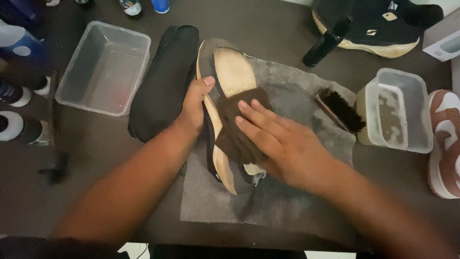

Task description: The person scrubs the sole of a sneaker with a brush and cleaning solution, then wipes the surface with a cloth. The person repeatedly scrubs the sole with the brush, focusing on the textured areas.

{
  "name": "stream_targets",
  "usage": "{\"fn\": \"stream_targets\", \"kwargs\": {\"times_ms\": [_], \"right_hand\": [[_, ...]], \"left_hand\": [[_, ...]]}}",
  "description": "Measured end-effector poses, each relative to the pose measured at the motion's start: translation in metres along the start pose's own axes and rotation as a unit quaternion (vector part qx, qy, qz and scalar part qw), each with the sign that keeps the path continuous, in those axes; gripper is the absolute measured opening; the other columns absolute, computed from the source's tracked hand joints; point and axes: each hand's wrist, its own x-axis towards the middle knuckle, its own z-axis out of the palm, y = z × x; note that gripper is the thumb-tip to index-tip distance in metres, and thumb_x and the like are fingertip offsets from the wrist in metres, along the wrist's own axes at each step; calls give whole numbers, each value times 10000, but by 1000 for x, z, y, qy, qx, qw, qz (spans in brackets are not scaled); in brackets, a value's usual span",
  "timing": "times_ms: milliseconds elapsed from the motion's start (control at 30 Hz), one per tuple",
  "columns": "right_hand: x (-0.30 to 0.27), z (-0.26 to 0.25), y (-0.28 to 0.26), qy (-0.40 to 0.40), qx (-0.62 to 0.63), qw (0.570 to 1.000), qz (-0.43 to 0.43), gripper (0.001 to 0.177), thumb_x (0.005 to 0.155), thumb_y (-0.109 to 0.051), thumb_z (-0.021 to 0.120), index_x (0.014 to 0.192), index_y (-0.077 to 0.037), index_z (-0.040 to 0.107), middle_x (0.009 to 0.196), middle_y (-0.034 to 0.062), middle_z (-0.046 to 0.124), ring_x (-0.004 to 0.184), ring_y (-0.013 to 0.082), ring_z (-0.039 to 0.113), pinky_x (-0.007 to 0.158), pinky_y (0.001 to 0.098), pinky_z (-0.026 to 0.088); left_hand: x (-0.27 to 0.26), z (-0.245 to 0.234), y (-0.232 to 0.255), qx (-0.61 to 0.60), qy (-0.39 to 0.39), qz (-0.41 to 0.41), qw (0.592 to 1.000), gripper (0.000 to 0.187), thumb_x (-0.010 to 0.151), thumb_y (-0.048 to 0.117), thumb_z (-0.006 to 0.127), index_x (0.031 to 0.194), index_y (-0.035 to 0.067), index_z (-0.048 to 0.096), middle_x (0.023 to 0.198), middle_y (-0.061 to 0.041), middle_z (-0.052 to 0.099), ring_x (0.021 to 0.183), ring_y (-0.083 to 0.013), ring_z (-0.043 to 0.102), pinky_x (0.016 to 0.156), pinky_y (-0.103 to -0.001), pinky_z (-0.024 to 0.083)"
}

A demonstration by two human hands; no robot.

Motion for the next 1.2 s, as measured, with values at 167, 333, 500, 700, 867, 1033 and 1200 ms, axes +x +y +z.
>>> {"fn": "stream_targets", "kwargs": {"times_ms": [167,333,500,700,867,1033,1200], "right_hand": [[-28,12,-15,9,39,999,0,726,873,22,624,1556,-44,389,1663,198,344,1538,414,410,877,389,573],[-44,14,-37,66,5,998,-21,370,1098,-47,428,1457,-32,513,1559,224,483,1449,390,527,941,340,588],[-58,12,-55,90,-5,995,-43,290,1075,-72,463,1324,-27,604,1423,241,602,1337,419,614,846,323,604],[-71,19,-62,103,-25,992,-66,212,1062,-118,549,1228,-54,665,1358,226,629,1267,418,651,882,362,607],[-79,17,-69,81,-61,992,-71,205,1067,-163,561,1233,-101,663,1358,168,654,1267,385,654,749,321,554],[-90,17,-70,64,-72,992,-79,214,1053,-138,573,1236,-108,681,1332,131,679,1247,364,662,741,325,558],[-125,29,-47,41,245,968,22,556,1102,-385,255,1413,-18,533,1508,241,541,1426,390,558,1129,462,496]], "left_hand": [[7,-6,-2,91,107,91,986,387,816,253,657,1120,15,691,1046,-101,687,961,-278,686,875,-437,570],[13,-19,-6,83,187,51,978,314,780,230,671,1032,50,725,917,-62,683,843,-250,694,812,-417,588],[8,-5,-5,102,64,116,986,499,801,207,635,1254,-2,651,1066,-120,711,978,-276,709,875,-419,593],[15,-18,-10,92,125,100,983,375,780,214,684,1098,16,715,922,-96,710,827,-250,711,765,-391,603],[8,-4,-7,51,168,36,984,301,758,222,685,964,7,728,832,-121,708,755,-272,707,733,-400,594],[9,-12,-6,65,168,22,983,258,769,238,691,900,16,714,797,-102,690,719,-261,694,715,-380,584],[9,-11,-1,59,152,32,986,357,771,303,680,971,13,739,848,-157,725,740,-309,705,694,-417,589]]}}
